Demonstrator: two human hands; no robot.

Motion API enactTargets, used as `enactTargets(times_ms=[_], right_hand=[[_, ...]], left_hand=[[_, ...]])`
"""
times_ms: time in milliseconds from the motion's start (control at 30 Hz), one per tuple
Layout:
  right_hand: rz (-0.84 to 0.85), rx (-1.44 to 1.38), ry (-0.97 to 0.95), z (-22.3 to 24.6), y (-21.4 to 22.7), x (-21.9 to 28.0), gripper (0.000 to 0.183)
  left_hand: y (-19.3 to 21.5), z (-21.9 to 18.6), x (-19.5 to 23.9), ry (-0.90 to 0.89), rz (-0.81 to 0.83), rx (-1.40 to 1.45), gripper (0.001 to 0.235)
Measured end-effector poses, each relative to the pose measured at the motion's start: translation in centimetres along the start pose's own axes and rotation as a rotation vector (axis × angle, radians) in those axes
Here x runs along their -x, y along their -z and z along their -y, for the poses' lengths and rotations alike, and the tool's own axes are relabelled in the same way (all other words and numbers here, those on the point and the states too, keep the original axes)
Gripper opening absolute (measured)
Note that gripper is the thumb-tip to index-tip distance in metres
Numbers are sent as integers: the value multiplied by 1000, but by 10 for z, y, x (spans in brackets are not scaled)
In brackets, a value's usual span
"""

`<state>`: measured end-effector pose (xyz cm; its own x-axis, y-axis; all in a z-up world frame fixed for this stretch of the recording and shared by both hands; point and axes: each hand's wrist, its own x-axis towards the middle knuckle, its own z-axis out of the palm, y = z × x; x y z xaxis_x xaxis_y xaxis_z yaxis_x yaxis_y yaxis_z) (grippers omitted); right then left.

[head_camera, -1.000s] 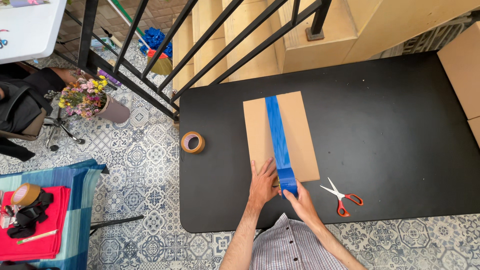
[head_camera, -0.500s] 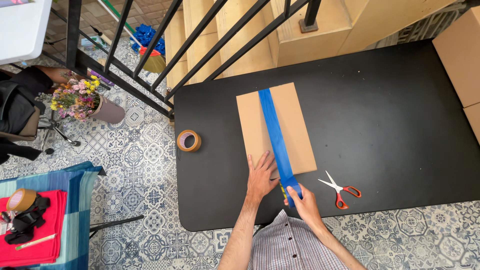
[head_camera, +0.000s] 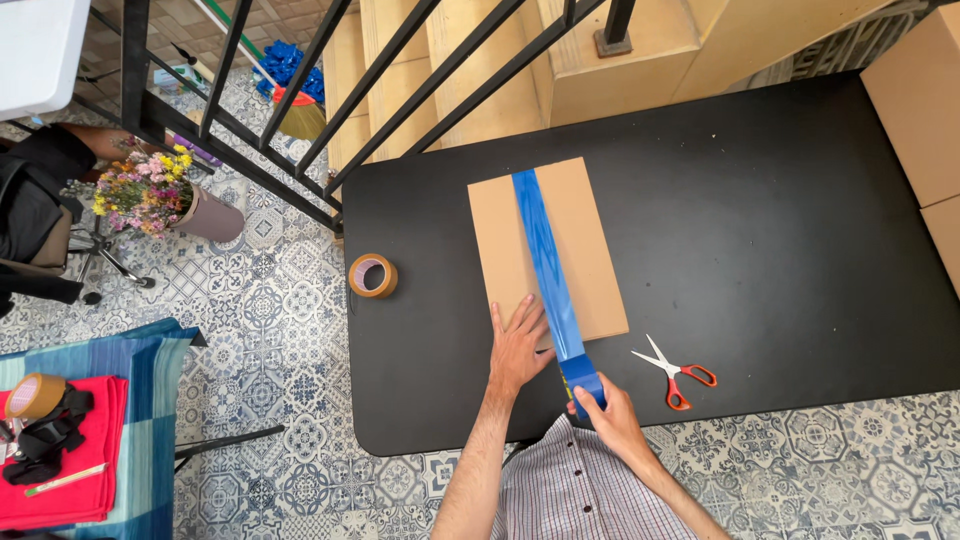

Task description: The person assembles a flat cardboard box, closes the flaps, and secures the seam with blue tape. They repeat the process on a second box, applying tape along the center seam and trimming the excess with scissors.

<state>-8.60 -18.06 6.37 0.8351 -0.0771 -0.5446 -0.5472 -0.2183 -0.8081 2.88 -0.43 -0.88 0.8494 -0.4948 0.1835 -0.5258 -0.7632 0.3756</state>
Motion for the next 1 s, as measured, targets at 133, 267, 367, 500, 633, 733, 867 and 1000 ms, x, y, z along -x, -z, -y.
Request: enactTargets(times_ms=[133, 267, 367, 500, 633, 733, 867, 1000], right_hand=[[-14, 21, -13, 4, 0, 5, 38], [-1, 5, 26, -4, -4, 7, 32], [-17, -41, -17, -8, -2, 4, 32], [59, -70, 12, -31, -2, 3, 34], [104, -56, 10, -40, -4, 0, 37], [95, -45, 40, -41, -5, 0, 33], [121, -45, 20, -34, -9, 1, 32], [131, -17, 25, -40, -12, -2, 32]], left_hand=[[-3, 2, 1, -8, -7, -3, 61], [2, 0, -1, 6, -17, -9, 60], [10, 1, -6, 29, 6, 30, 60], [24, 0, -3, 6, 65, 191, 55], [18, 6, 0, 10, 49, 280, 50], [25, -2, -5, 106, 30, 350, 63], [31, -12, -13, 239, 29, 361, 55], [25, -13, -16, 331, 41, 333, 58]])
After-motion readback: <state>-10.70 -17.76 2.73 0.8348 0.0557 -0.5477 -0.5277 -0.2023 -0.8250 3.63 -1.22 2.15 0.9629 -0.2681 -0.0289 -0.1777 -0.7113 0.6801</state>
